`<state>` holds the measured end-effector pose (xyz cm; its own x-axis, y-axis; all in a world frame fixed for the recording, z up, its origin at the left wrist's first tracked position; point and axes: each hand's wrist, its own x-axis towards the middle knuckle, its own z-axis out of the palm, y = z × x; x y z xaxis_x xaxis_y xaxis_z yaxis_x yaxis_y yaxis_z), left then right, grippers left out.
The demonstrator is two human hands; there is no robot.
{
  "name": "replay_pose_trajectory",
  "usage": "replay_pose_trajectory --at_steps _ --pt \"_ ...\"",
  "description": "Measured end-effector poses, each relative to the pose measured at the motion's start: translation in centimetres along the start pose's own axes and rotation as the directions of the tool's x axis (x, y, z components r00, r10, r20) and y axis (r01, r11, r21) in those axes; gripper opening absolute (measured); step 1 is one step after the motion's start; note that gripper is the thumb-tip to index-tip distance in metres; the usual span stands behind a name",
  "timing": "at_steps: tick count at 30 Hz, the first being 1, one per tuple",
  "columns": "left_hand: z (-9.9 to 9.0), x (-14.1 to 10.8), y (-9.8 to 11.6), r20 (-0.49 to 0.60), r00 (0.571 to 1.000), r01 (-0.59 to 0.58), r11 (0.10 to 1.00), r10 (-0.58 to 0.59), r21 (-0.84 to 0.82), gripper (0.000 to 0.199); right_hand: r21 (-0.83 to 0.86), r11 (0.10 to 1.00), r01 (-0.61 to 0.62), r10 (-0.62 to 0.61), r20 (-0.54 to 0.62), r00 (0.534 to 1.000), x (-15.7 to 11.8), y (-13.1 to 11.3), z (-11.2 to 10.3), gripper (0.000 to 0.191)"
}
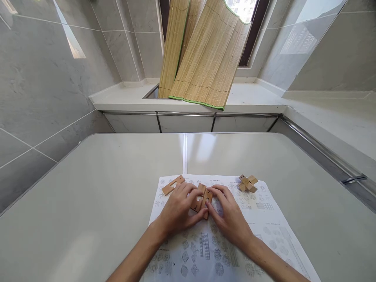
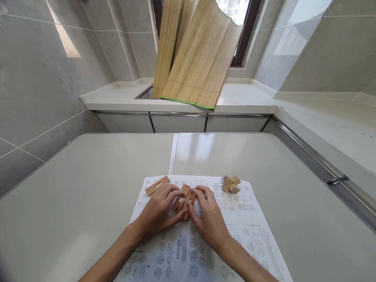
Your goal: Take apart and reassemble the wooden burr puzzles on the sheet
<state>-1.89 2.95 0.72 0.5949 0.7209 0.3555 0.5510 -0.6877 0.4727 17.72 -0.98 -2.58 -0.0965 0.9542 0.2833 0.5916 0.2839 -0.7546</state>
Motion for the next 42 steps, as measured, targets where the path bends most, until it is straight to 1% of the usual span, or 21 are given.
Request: replay_pose_trajectory --at_steps 3,5,8,11,15,20,23,28,33,38,40,42 --pt "-0.3 0.1 0.2 0.08 0.993 -0.086 0.995 0.091 -0.058 0.049 0.045 0.999 0.01 -0.01 0.01 1.0 0.1 -0.1 -0.1 0.029" --pt "-0.4 0.1 0.2 0.132 0.982 -0.125 0.99 0.133 -0.063 0.056 0.064 0.998 0.022 -0.023 0.014 1.0 0.2 -0.2 -0.2 0.031" --pt "-0.4 0.1 0.2 0.169 0.976 -0.133 0.991 0.136 -0.031 0.048 0.088 0.995 0.049 -0.051 0.022 0.998 0.3 -0.5 -0.3 0.038" --pt "-0.4 0.1 0.1 0.171 0.978 -0.122 0.992 0.118 0.014 0.041 0.11 0.993 0.051 -0.054 0.031 0.998 0.3 -0.5 -0.3 0.041" --pt "0.0 0.0 -0.3 0.11 0.991 -0.091 0.992 0.08 0.092 0.042 0.101 0.994 0.039 -0.043 0.038 0.998 0.1 -0.1 -0.1 0.041" --pt "0.4 -0.2 -0.9 0.027 1.0 -0.012 0.984 0.007 0.177 0.028 0.091 0.995 0.029 -0.033 0.049 0.998 -0.1 0.1 -0.1 0.034" --pt "0.4 -0.2 -1.0 -0.023 1.0 0.025 0.972 -0.021 0.234 0.024 0.09 0.996 0.024 -0.03 0.059 0.998 -0.2 0.0 -0.2 0.03" --pt "0.4 -0.1 -1.1 -0.074 0.991 0.13 0.949 -0.113 0.289 0.028 0.094 0.995 0.021 -0.027 0.065 0.998 -0.1 -0.2 -0.2 0.029" --pt "0.9 -0.2 -1.5 -0.148 0.969 0.239 0.91 -0.199 0.339 0.033 0.092 0.996 0.013 -0.021 0.087 0.996 0.0 -0.4 -0.3 0.026" --pt "1.2 -0.4 -2.1 -0.192 0.956 0.283 0.877 -0.223 0.388 0.038 0.101 0.994 0.027 -0.035 0.087 0.996 0.0 -0.1 -0.1 0.026" --pt "1.2 -0.4 -2.1 -0.198 0.96 0.263 0.883 -0.199 0.388 0.04 0.103 0.994 0.028 -0.037 0.088 0.995 0.0 -0.1 -0.1 0.025" --pt "1.1 -0.3 -1.9 -0.19 0.971 0.206 0.906 -0.144 0.368 0.04 0.106 0.994 0.029 -0.038 0.091 0.995 0.0 -0.1 -0.1 0.025"
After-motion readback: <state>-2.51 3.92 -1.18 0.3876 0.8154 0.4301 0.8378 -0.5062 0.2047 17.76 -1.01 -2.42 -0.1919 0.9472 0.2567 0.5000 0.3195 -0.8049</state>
